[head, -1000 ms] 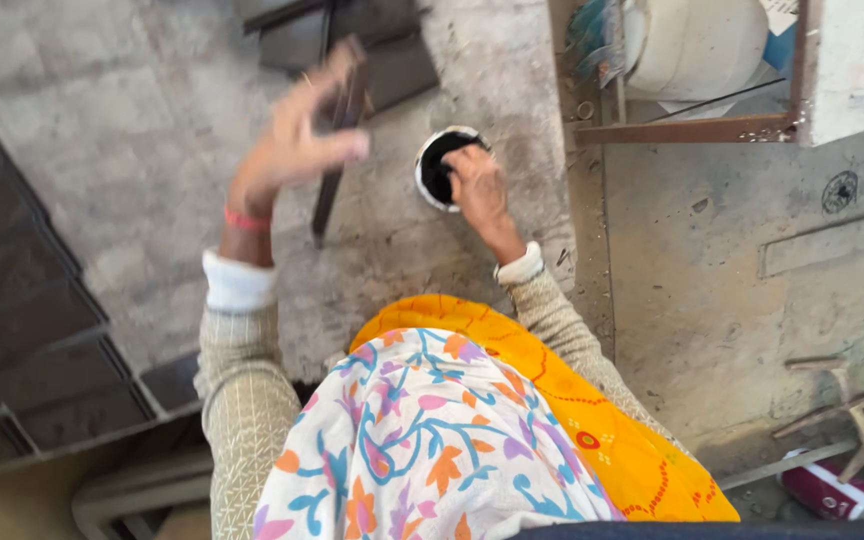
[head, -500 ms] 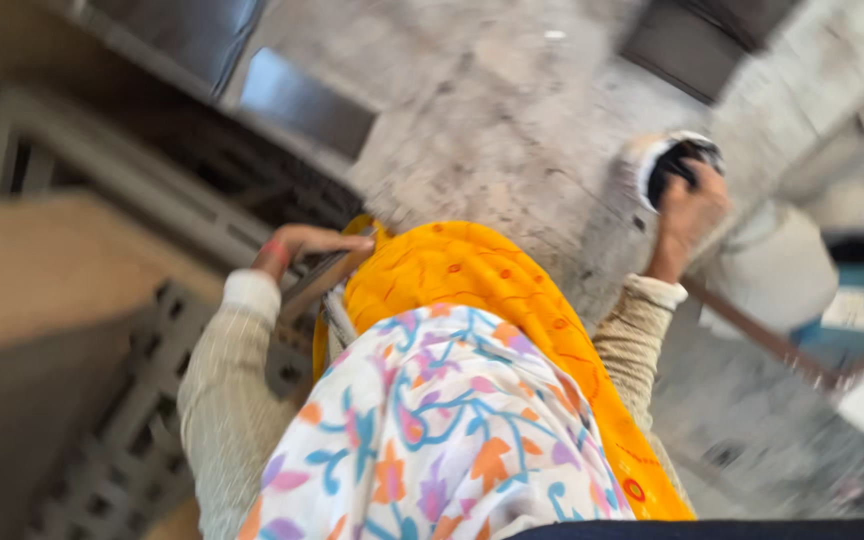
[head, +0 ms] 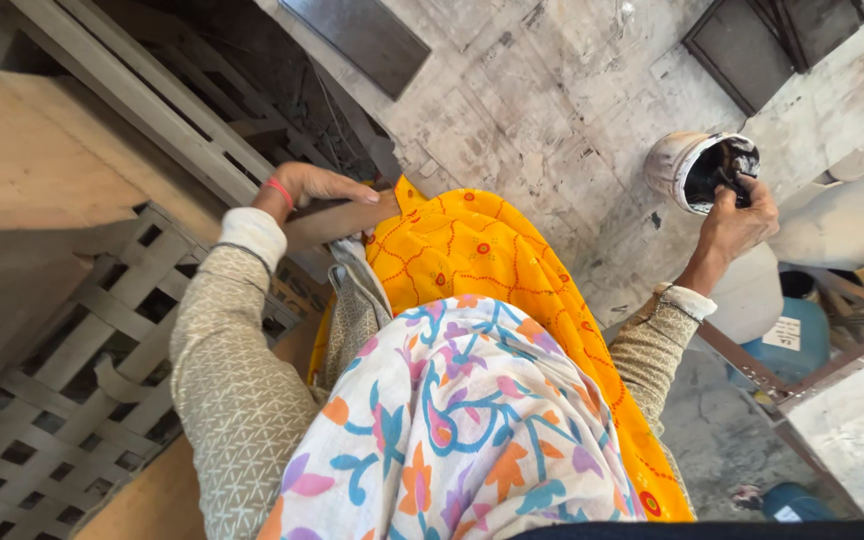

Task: The person repeatedly picks up small rectangular wooden panels, applies dark paint with a small brush, and places the painted panels on a workbench. The person handles each panel one at a time, coating all visible surfaces before setting it down.

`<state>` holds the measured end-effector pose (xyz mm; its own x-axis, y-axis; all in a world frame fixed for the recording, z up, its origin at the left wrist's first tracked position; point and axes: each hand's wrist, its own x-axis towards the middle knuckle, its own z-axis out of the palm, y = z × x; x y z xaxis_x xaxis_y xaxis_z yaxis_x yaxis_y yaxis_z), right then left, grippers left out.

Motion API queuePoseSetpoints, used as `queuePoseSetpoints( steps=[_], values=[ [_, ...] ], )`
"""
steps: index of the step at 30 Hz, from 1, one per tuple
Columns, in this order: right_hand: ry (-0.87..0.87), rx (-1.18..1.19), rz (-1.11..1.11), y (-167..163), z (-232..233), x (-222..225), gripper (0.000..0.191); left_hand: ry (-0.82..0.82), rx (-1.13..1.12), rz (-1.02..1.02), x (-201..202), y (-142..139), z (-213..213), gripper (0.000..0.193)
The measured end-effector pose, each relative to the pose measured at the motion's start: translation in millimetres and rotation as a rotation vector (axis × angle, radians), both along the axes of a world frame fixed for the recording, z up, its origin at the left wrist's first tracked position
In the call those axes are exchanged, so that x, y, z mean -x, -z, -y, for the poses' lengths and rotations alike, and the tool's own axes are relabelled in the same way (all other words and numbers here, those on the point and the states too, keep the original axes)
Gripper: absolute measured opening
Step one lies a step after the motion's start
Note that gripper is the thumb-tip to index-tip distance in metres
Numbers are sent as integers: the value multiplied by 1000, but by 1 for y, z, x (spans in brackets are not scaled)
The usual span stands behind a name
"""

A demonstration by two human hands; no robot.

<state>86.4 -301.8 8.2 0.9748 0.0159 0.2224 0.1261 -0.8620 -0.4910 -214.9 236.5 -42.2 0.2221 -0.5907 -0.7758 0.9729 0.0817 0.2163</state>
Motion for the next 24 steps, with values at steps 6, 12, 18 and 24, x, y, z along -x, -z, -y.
queuePoseSetpoints(
  steps=[6, 12, 18, 24],
  values=[
    [-66, -40, -24, 1, -7, -11, 22, 351, -376, -259, 25, -16, 2, 70],
    [-167, -9, 44, -6, -6, -23, 20, 587, -304, -241, 42, -5, 22, 65],
    [-108, -6, 69, -23, -19, -13, 23, -5, -236, 113, 17, -5, -16, 60],
    [-102, -17, 1, -27, -47, -3, 26, -891, 73, 399, -5, -48, 13, 104]
  ],
)
